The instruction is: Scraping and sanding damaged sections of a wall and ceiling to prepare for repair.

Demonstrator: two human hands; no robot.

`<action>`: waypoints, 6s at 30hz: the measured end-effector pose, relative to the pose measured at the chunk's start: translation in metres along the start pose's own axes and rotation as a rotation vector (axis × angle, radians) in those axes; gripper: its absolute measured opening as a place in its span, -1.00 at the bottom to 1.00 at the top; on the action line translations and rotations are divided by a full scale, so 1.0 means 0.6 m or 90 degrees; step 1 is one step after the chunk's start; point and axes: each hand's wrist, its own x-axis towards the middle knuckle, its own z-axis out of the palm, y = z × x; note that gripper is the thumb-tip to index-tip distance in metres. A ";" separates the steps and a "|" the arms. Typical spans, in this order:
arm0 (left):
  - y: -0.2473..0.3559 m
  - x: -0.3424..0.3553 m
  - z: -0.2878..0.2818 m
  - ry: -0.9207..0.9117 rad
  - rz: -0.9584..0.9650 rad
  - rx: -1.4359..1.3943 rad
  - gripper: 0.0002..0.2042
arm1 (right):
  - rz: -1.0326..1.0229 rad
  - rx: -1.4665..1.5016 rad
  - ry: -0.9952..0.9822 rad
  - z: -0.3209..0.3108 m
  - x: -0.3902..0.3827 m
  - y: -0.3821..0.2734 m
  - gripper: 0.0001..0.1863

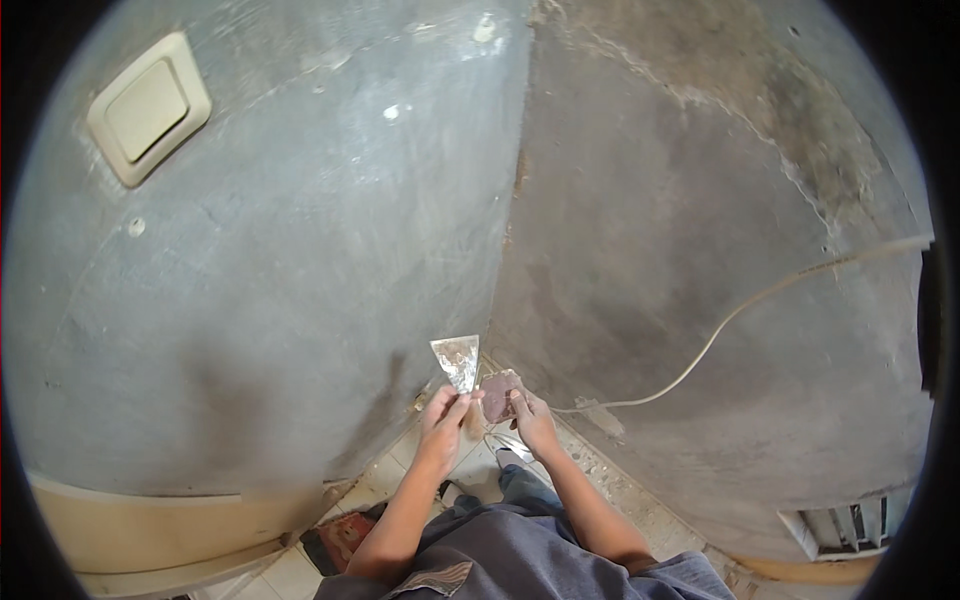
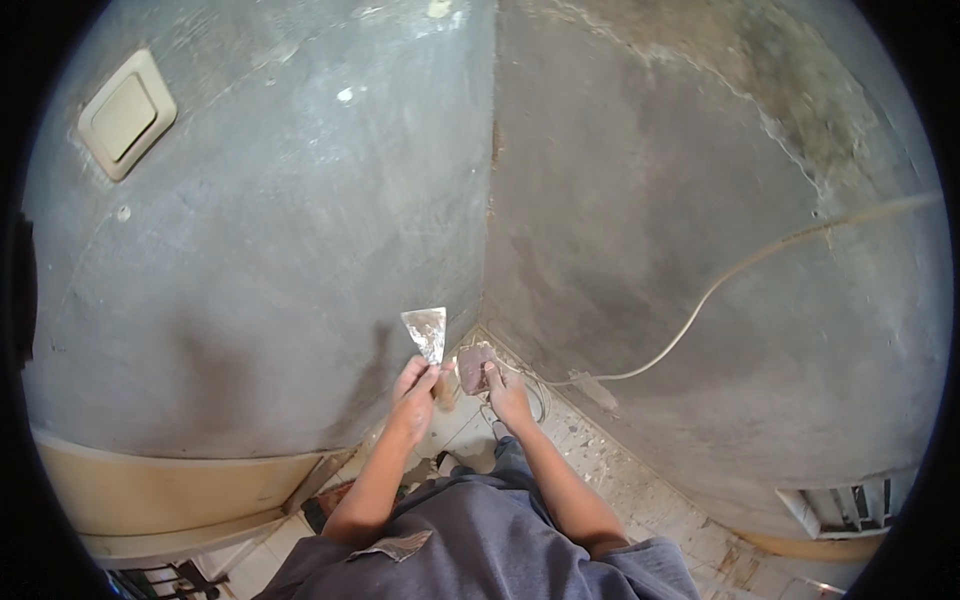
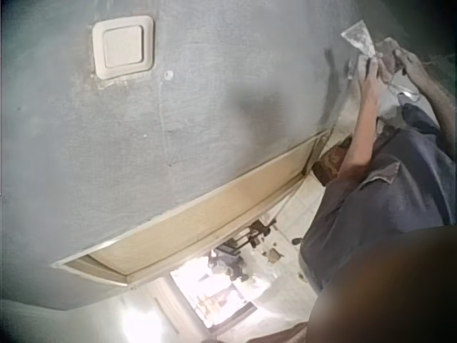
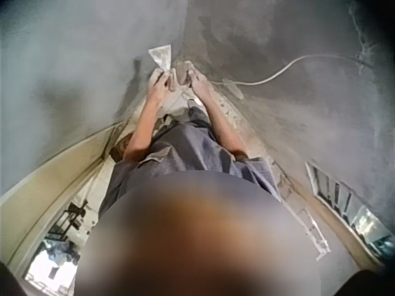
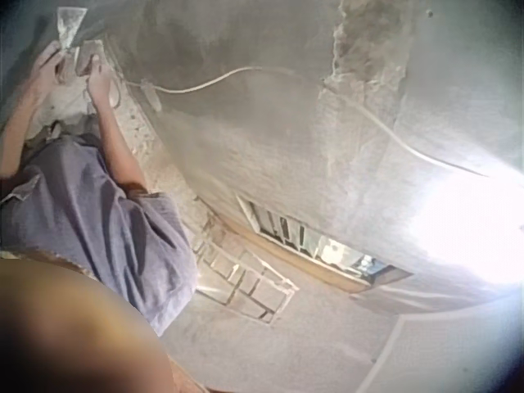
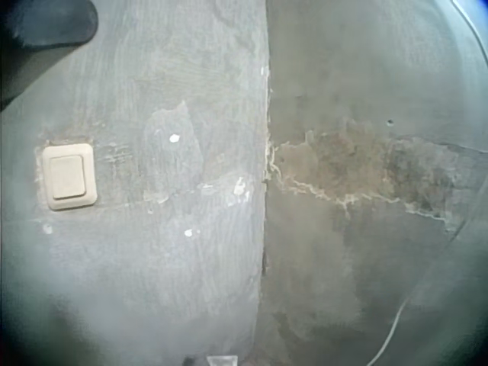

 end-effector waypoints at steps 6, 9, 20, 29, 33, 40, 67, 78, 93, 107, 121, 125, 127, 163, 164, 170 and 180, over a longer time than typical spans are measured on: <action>0.075 0.054 0.119 0.008 0.203 0.055 -0.83 | -0.038 -0.003 0.094 -0.082 -0.038 -0.011 -0.58; 0.120 0.101 0.170 0.120 0.358 0.099 -0.81 | -0.011 0.022 0.089 -0.136 -0.041 0.012 -0.58; 0.133 0.289 0.332 0.235 0.559 -0.185 -0.55 | -0.264 -0.265 0.076 -0.317 0.009 -0.104 -0.59; 0.090 0.412 0.352 0.278 0.552 -0.148 -0.60 | -0.161 -0.218 0.112 -0.319 0.015 -0.077 -0.62; 0.137 0.396 0.340 0.371 0.683 -0.193 -0.62 | -0.135 -0.246 0.014 -0.327 0.025 -0.051 -0.66; 0.109 0.433 0.365 0.344 0.537 -0.105 -0.65 | -0.151 -0.321 -0.047 -0.321 0.035 -0.034 -0.67; 0.127 0.429 0.368 0.262 0.575 -0.007 -0.65 | -0.216 -0.385 -0.107 -0.309 0.041 -0.038 -0.70; 0.160 0.407 0.380 0.272 0.605 0.096 -0.71 | -0.212 -0.405 -0.129 -0.318 0.051 -0.043 -0.68; 0.160 0.425 0.367 0.336 0.769 0.102 -0.64 | -0.206 -0.438 -0.138 -0.309 0.060 -0.051 -0.69; 0.174 0.421 0.366 0.328 0.694 0.173 -0.68 | -0.217 -0.405 -0.133 -0.325 0.042 -0.033 -0.69; 0.178 0.425 0.379 0.323 0.726 -0.003 -0.72 | -0.217 -0.409 -0.137 -0.320 0.067 -0.013 -0.72; 0.173 0.436 0.359 0.231 0.681 0.128 -0.58 | -0.219 -0.450 -0.154 -0.324 0.059 -0.018 -0.73; 0.185 0.420 0.369 0.295 0.693 0.005 -0.62 | -0.224 -0.440 -0.137 -0.324 0.059 -0.021 -0.73; 0.101 0.418 0.357 0.316 0.620 0.048 -0.71 | -0.210 -0.533 -0.156 -0.339 0.047 0.003 -0.70; 0.100 0.420 0.358 0.312 0.619 0.046 -0.71 | -0.211 -0.523 -0.154 -0.340 0.042 0.006 -0.70; 0.132 0.452 0.346 0.275 0.597 0.147 -0.69 | -0.215 -0.514 -0.165 -0.326 0.057 -0.002 -0.77; 0.039 0.367 0.281 0.348 0.467 0.315 -0.74 | -0.205 -0.490 -0.161 -0.336 0.023 0.003 -0.70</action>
